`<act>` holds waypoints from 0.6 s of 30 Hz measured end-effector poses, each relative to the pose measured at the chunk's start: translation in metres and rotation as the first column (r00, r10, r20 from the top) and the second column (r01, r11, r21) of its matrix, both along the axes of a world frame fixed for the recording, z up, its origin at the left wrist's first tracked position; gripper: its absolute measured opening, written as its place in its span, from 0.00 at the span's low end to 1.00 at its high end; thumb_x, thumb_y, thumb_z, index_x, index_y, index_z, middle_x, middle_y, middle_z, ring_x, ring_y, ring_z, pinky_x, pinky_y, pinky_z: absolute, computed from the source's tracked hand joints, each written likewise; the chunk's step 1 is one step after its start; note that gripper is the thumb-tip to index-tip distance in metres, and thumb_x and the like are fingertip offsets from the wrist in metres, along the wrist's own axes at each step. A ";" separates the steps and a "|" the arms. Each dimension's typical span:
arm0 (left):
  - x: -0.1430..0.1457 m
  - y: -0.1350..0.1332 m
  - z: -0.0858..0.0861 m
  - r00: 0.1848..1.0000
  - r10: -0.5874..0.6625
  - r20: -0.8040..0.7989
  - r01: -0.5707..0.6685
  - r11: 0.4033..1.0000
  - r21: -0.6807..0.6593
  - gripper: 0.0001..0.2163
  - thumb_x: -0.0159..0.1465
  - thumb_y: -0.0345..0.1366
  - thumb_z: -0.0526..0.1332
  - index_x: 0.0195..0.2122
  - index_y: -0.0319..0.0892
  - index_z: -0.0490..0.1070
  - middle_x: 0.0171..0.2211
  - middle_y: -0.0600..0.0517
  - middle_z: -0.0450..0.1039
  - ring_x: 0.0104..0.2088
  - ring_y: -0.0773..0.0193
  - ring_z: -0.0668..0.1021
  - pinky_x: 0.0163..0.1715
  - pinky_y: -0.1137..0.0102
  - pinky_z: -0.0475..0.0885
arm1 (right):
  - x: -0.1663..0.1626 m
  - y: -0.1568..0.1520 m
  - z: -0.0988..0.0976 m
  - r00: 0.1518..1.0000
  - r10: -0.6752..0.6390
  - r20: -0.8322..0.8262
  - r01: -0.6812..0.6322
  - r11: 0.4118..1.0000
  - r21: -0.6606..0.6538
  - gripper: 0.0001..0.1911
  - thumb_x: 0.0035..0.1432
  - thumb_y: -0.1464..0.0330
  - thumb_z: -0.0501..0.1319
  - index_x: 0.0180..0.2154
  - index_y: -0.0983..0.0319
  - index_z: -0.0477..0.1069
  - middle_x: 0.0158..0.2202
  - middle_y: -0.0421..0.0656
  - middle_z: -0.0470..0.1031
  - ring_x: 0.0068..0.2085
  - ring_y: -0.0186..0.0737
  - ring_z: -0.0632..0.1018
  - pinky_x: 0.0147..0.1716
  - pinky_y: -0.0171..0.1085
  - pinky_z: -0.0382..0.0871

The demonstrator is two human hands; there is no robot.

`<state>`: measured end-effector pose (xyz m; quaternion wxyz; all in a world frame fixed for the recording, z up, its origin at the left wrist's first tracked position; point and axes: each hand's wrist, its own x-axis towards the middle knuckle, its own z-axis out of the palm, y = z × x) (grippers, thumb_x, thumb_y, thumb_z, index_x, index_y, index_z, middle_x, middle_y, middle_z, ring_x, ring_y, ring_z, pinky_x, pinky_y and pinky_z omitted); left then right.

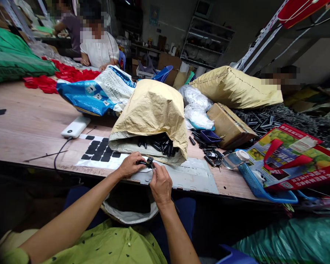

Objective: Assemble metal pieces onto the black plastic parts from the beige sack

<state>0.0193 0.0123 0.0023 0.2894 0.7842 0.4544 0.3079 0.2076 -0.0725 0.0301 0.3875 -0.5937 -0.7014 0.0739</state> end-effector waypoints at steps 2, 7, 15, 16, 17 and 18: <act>-0.001 0.000 0.000 1.000 -0.009 0.019 0.009 1.000 -0.006 0.08 0.59 0.35 0.68 0.40 0.45 0.80 0.37 0.51 0.71 0.42 0.59 0.74 0.43 0.67 0.69 | -0.004 0.002 0.003 1.000 0.012 -0.016 -0.012 1.000 0.027 0.17 0.71 0.68 0.51 0.55 0.60 0.73 0.47 0.48 0.78 0.49 0.43 0.78 0.51 0.40 0.71; -0.001 -0.001 0.003 0.998 0.018 0.054 -0.017 1.000 -0.020 0.13 0.58 0.31 0.68 0.45 0.44 0.76 0.37 0.53 0.72 0.41 0.60 0.74 0.42 0.67 0.68 | -0.015 0.005 0.003 0.997 0.075 0.023 -0.075 0.997 -0.013 0.18 0.70 0.69 0.52 0.55 0.59 0.74 0.46 0.47 0.79 0.48 0.43 0.79 0.50 0.39 0.71; 0.000 -0.003 0.004 0.996 0.039 0.078 -0.038 0.999 -0.012 0.18 0.55 0.28 0.66 0.48 0.44 0.75 0.38 0.53 0.72 0.41 0.60 0.75 0.43 0.67 0.68 | 0.012 0.022 0.004 0.999 -0.020 0.049 0.020 1.000 0.005 0.16 0.67 0.69 0.54 0.52 0.59 0.75 0.46 0.46 0.79 0.48 0.43 0.78 0.49 0.39 0.69; 0.000 -0.003 0.004 0.996 0.033 0.077 -0.032 0.999 -0.005 0.16 0.55 0.28 0.65 0.45 0.44 0.76 0.38 0.52 0.72 0.41 0.60 0.75 0.43 0.67 0.68 | 0.018 0.025 0.003 0.996 -0.046 0.078 0.046 0.999 0.002 0.16 0.67 0.69 0.54 0.51 0.58 0.76 0.45 0.45 0.79 0.47 0.43 0.77 0.48 0.39 0.69; 0.000 -0.002 0.003 0.997 0.028 0.075 -0.028 1.000 -0.004 0.14 0.54 0.28 0.65 0.42 0.43 0.76 0.38 0.52 0.72 0.40 0.60 0.74 0.42 0.67 0.69 | 0.025 0.028 0.000 0.991 -0.067 0.112 0.068 0.998 -0.005 0.15 0.66 0.69 0.55 0.50 0.58 0.76 0.44 0.45 0.79 0.46 0.43 0.77 0.48 0.39 0.68; 0.000 -0.002 0.003 0.997 0.026 0.072 -0.026 1.000 -0.006 0.11 0.54 0.28 0.65 0.40 0.43 0.77 0.37 0.52 0.72 0.40 0.60 0.74 0.41 0.67 0.69 | 0.030 0.031 -0.003 0.986 -0.085 0.144 0.087 0.996 -0.008 0.15 0.66 0.70 0.55 0.49 0.58 0.77 0.43 0.45 0.78 0.46 0.43 0.76 0.48 0.39 0.67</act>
